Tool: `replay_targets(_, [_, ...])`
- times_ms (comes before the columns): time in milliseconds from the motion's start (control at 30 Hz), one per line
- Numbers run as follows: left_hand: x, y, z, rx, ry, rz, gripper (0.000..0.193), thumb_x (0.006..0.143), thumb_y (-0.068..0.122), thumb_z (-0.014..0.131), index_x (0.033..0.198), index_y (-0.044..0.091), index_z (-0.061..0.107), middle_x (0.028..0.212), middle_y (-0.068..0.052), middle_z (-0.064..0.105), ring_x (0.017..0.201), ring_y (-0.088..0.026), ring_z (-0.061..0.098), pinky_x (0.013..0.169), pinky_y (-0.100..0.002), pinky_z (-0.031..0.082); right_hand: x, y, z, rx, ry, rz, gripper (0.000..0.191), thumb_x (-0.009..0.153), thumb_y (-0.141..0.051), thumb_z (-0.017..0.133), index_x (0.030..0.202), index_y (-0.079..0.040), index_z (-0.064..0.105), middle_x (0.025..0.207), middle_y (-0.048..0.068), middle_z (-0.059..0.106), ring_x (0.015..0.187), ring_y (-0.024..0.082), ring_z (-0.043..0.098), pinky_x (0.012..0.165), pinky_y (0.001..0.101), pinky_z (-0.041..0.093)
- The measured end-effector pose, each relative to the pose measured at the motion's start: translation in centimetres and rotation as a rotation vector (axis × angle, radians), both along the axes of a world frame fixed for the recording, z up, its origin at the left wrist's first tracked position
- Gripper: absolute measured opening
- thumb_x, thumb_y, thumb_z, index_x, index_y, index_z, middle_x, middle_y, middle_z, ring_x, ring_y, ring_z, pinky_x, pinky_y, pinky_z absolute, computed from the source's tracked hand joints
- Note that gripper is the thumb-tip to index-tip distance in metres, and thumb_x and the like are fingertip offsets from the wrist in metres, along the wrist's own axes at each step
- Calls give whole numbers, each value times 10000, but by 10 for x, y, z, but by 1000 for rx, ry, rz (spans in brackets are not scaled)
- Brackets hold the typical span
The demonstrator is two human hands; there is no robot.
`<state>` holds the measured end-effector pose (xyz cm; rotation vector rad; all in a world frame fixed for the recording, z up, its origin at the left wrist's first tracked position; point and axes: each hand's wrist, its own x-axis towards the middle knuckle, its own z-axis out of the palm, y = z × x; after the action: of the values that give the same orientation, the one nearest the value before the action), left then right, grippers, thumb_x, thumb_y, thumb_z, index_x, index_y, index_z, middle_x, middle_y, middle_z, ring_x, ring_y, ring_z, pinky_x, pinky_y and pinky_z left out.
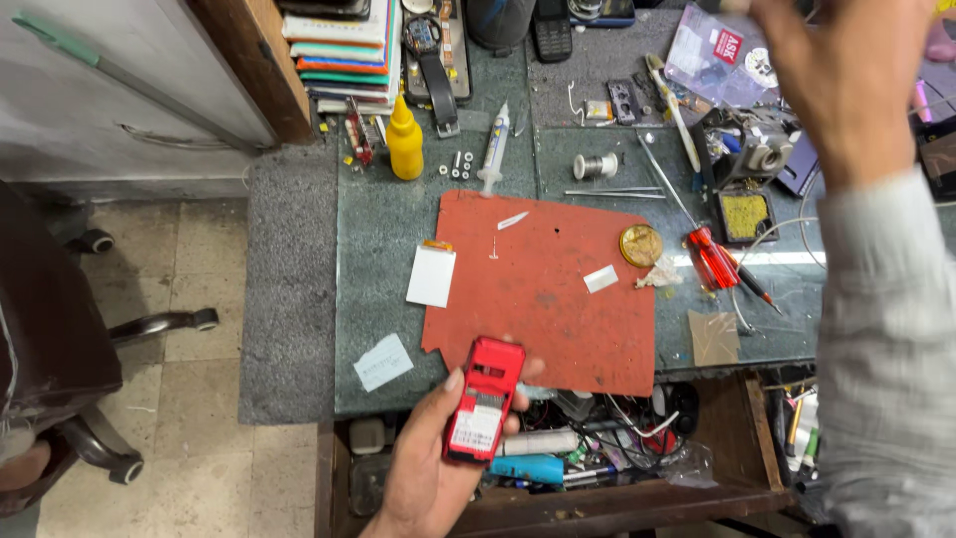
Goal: The person solders a component on the exposed circuit board of a red keypad mobile phone using a soldering iron, then reassembles the phone by attaching the board and closing the housing. They press the keypad to test the phone, then open a drawer, place the phone inside, and handle other phones and parts in the drawer.
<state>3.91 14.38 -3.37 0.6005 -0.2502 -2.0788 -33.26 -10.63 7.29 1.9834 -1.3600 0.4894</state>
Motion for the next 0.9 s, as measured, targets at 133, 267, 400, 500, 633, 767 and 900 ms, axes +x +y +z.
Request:
replay_targets(133, [-4,-4,6,38,81,18,524,1065,337,434,1419,-39,518,1445,-238,596,1062,-204,638,931,-360,533,72,123,15,97,-345,305,130,845,-112,850,961,-123,793,719,26,575,660,186,521,599,316,371])
replay_targets(267, [-10,-7,9,46,134,21,512,1075,333,424,1416,-36,523,1459,-202,587,1146,-222,628,995,-378,508,136,206,1,322,-592,479,225,751,-73,881,955,-107,793,678,0,547,638,169,458,620,346,328])
replay_targets(400, [-17,-1,13,-21,128,11,522,1097,330,418,1436,-55,513,1481,-211,578,1236,-235,597,1094,-394,462,155,247,-19,527,-693,483,292,700,-90,880,983,-74,809,651,14,614,574,160,552,541,340,392])
replay_targets(500, [-21,4,14,-24,119,5,515,1084,320,416,1428,-51,506,1474,-219,572,1324,-238,589,1152,-404,436,158,259,-36,645,-975,601,246,789,-14,804,1026,-43,747,860,52,738,736,152,710,671,279,527])
replay_targets(633, [-25,11,13,-1,134,-31,533,1092,345,411,1432,-52,516,1482,-203,570,1290,-241,585,1117,-411,434,165,270,-54,607,-978,518,212,809,37,813,1001,-19,740,874,66,753,802,172,734,719,284,544])
replay_targets(767, [-27,15,11,16,166,-42,501,1084,332,439,1408,-41,520,1430,-194,589,1281,-252,592,1101,-439,457,168,275,-59,657,-1090,447,311,814,25,814,1093,-9,681,977,74,754,824,154,723,720,275,560])
replay_targets(900, [-28,18,6,7,127,-39,503,1093,325,459,1403,-61,545,1423,-192,602,1295,-240,585,1116,-393,455,166,278,-56,733,-1064,369,399,793,1,832,1168,-28,696,967,66,721,802,143,707,704,259,558])
